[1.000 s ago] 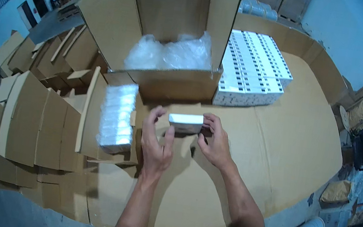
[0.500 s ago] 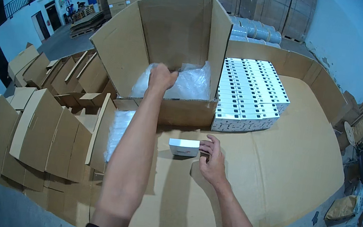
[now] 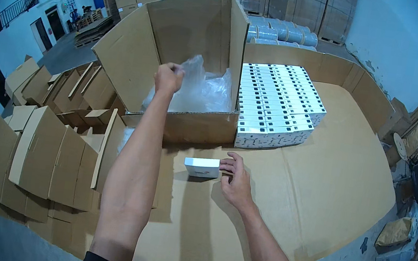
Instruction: Packing small white product boxes into plastic bags and organizing them into larger cardboard shipping boxes.
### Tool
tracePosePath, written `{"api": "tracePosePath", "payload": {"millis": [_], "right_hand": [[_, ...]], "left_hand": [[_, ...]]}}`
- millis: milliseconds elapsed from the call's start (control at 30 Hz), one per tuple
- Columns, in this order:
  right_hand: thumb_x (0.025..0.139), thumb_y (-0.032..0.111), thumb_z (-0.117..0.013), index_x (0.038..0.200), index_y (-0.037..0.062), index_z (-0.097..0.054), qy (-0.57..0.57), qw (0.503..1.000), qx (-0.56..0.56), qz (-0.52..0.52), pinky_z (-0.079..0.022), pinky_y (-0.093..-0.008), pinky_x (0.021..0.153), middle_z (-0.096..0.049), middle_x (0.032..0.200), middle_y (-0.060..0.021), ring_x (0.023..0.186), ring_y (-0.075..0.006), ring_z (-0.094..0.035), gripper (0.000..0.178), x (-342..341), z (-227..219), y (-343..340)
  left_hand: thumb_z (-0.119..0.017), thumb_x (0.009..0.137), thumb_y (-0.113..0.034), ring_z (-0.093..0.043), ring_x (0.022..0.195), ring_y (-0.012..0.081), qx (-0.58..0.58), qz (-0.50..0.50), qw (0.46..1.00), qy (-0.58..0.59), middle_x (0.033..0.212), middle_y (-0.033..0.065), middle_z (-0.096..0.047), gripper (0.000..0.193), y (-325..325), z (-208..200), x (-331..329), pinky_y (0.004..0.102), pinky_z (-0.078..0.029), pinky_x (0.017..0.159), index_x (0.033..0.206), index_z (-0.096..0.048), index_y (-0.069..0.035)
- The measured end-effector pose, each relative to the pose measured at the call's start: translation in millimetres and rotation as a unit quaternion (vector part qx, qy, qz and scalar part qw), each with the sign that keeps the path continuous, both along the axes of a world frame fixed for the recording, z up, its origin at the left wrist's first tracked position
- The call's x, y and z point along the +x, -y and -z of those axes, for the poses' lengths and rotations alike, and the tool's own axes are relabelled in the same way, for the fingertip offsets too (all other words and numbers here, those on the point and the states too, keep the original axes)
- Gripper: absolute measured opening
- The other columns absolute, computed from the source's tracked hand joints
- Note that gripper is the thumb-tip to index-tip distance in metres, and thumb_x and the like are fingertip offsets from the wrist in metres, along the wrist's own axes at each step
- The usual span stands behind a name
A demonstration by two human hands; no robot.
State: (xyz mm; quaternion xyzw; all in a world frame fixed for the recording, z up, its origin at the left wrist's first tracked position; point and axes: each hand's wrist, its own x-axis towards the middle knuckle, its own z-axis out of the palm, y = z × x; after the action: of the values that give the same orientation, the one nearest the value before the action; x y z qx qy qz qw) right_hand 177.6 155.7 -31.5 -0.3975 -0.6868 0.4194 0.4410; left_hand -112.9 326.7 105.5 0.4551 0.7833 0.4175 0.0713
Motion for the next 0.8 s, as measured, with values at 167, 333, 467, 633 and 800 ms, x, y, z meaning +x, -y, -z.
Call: {"api": "tracePosePath", "payload": {"millis": [167, 333, 467, 633, 800], "right_hand": [[0.08, -0.01, -0.05, 0.137, -0.0024, -0.043, -0.008, 1.0, 0.019, -0.002, -0.058, -0.0409, 0.089, -0.067, 0.116, -0.022, 0.108, -0.0313, -0.071, 0.058, -3, 7, 1], [0.084, -0.006, -0.05, 0.133, -0.0029, -0.048, -0.076, 0.996, 0.021, 0.044, -0.057, -0.0385, 0.086, -0.067, 0.113, -0.0186, 0.097, -0.0273, -0.069, 0.05, 0, -7, 3], [0.092, 0.005, -0.054, 0.128, -0.003, -0.053, -0.155, 0.983, 0.056, 0.083, -0.053, -0.033, 0.078, -0.066, 0.109, -0.0124, 0.087, -0.018, -0.063, 0.036, 14, -26, 6], [0.093, 0.019, -0.068, 0.098, 0.0012, -0.058, -0.245, 0.964, 0.024, -0.102, -0.048, -0.0254, 0.068, -0.061, 0.084, -0.0041, 0.073, -0.0098, -0.055, 0.021, 30, -56, 23], [0.087, 0.013, -0.078, 0.087, 0.0022, -0.056, -0.044, 0.993, 0.043, -0.099, -0.045, -0.0245, 0.056, -0.059, 0.071, -0.0003, 0.061, -0.0061, -0.053, 0.024, 21, -69, 42]], "left_hand": [[-0.078, 0.089, -0.023, -0.068, 0.083, 0.0171, 0.208, 0.061, 0.969, 0.121, 0.089, 0.0061, -0.074, 0.026, 20, -34, 8, 0.0347, -0.054, 0.081, 0.109, -0.077, -0.007], [-0.072, 0.097, -0.021, -0.064, 0.083, 0.0113, 0.313, 0.164, 0.905, 0.235, 0.087, 0.0026, -0.07, 0.027, 103, -72, 65, 0.0297, -0.054, 0.077, 0.11, -0.074, 0.001], [-0.068, 0.101, -0.019, -0.062, 0.081, 0.0082, 0.325, 0.202, 0.88, 0.282, 0.094, 0.0037, -0.068, 0.026, 188, -63, 110, 0.0252, -0.053, 0.068, 0.111, -0.07, 0.005], [-0.068, 0.101, -0.015, -0.062, 0.076, 0.008, 0.246, 0.155, 0.925, 0.246, 0.097, 0.004, -0.065, 0.02, 261, 7, 124, 0.0254, -0.053, 0.064, 0.108, -0.07, 0.004], [-0.066, 0.103, -0.017, -0.058, 0.074, 0.0066, 0.19, 0.192, 0.934, 0.234, 0.089, 0.0, -0.063, 0.018, 287, 61, 129, 0.0236, -0.05, 0.064, 0.105, -0.068, 0.0]]}}
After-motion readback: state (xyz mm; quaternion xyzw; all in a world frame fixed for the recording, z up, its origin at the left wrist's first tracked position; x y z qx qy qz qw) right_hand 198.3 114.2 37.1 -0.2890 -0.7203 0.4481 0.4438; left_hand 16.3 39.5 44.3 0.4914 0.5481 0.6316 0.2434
